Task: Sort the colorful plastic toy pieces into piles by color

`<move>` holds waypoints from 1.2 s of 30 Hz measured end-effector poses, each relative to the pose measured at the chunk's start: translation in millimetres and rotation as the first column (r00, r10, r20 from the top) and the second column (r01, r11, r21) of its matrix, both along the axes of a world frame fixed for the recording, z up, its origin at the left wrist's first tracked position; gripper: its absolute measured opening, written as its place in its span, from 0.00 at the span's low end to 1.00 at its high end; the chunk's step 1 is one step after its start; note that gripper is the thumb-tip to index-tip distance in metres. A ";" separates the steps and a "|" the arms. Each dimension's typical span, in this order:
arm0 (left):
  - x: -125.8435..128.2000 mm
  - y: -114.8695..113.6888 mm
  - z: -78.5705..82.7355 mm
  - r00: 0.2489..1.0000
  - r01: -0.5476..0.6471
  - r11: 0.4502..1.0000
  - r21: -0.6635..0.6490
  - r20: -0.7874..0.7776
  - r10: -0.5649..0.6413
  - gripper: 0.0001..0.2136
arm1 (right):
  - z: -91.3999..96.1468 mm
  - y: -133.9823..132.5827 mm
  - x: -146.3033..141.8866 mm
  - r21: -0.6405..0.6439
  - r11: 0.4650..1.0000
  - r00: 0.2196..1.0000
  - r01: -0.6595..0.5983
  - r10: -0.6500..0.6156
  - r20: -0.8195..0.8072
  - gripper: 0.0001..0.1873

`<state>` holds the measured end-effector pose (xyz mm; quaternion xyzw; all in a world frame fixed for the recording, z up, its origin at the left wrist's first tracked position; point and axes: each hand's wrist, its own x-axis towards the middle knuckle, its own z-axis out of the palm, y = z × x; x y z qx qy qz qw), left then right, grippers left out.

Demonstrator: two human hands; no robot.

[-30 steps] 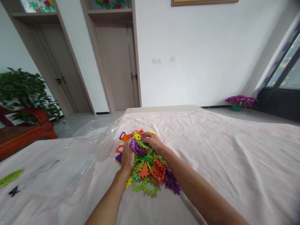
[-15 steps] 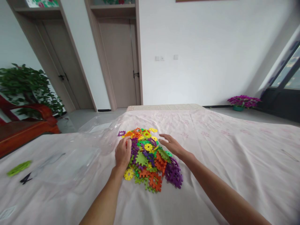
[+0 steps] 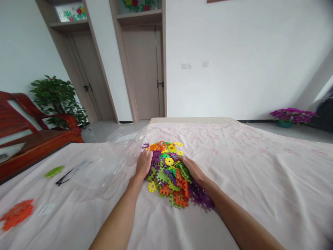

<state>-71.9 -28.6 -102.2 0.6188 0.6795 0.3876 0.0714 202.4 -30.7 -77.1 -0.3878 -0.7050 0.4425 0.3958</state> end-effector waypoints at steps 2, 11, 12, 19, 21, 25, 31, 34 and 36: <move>-8.1 11.0 -5.6 1.000 0.002 0.999 -0.032 -0.001 -0.002 0.23 | -1.8 1.4 1.8 -0.017 1.000 1.000 0.019 -0.019 -0.024 0.34; -28.0 40.1 -11.0 0.991 -0.128 0.991 -0.038 0.028 0.129 0.26 | -7.1 3.6 2.7 -0.013 1.000 1.000 0.024 -0.024 0.008 0.33; -30.4 41.1 -11.6 0.988 -0.146 0.988 -0.040 0.033 0.148 0.27 | -7.9 4.4 2.9 -0.015 1.000 1.000 0.025 -0.025 0.012 0.33; -54.9 33.7 -14.2 0.973 -0.217 0.974 -0.068 0.058 0.221 0.28 | -3.1 3.8 1.6 -0.020 0.999 0.999 0.029 -0.028 0.022 0.32; -63.6 27.9 -13.7 0.977 -0.201 0.977 -0.067 0.058 0.205 0.27 | -2.4 3.5 -0.6 -0.023 0.998 0.998 0.054 -0.053 0.030 0.32; -72.6 16.3 -13.4 0.988 -0.141 0.988 -0.058 0.057 0.144 0.26 | -4.3 4.9 -10.2 -0.015 0.991 0.989 0.135 -0.134 0.066 0.32; -47.6 1.4 -7.7 0.983 0.117 0.993 -0.018 0.145 -0.114 0.28 | -5.4 7.3 -46.5 0.097 0.994 0.989 0.051 -0.063 0.134 0.31; -36.7 -5.1 2.1 0.941 0.219 0.976 -0.002 0.264 -0.211 0.28 | -4.6 5.6 -72.3 0.143 0.989 0.991 -0.043 0.024 0.131 0.33; -37.2 -8.0 8.3 0.916 0.235 0.972 0.003 0.333 -0.222 0.28 | -2.7 2.5 -87.6 0.143 0.983 0.990 -0.119 0.106 0.099 0.34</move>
